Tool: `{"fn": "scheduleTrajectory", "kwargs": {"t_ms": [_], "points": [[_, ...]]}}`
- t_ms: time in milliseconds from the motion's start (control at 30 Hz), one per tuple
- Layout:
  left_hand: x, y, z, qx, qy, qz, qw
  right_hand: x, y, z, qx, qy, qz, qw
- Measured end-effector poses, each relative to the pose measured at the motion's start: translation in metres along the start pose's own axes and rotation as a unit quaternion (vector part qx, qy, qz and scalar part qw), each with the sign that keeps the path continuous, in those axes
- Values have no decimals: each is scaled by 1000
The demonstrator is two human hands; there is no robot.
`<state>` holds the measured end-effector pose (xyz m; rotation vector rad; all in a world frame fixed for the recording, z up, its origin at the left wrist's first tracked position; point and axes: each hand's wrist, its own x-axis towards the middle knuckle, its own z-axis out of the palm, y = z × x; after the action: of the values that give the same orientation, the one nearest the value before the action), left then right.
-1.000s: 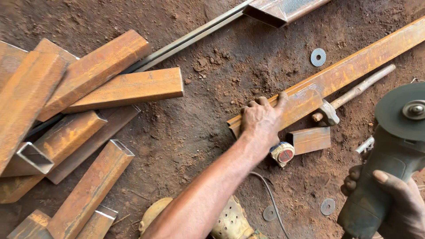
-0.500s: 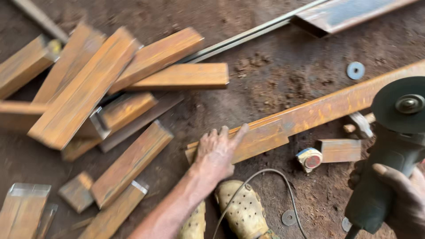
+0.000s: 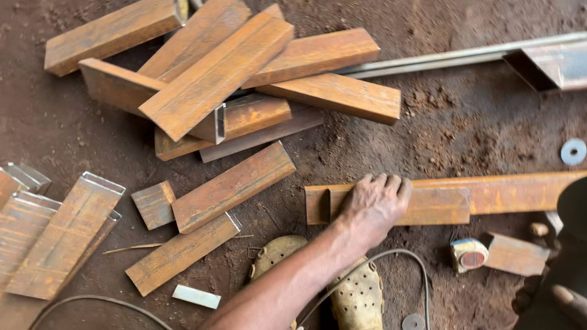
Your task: The person uses an angle grinder to cut a long metal beam into shorter pieces. They hold the beam steady with one hand while operating the grinder with the other, producing sparks as the blade cuts through the metal. Cut pieces are set aside on the ground.
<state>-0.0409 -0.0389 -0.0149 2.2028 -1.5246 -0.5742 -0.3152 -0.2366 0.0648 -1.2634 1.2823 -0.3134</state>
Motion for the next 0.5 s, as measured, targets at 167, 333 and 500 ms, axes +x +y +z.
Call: {"fn": "scheduleTrajectory", "kwargs": {"t_ms": [167, 333, 500], "points": [[-22, -4, -7, 3, 74, -36, 997, 8, -1, 15, -19, -16, 6, 1000], [-31, -3, -10, 38, 133, -62, 988, 14, -6, 29, -39, -29, 12, 999], [-30, -7, -9, 13, 107, -43, 993, 15, -9, 39, -49, -29, 23, 998]]}}
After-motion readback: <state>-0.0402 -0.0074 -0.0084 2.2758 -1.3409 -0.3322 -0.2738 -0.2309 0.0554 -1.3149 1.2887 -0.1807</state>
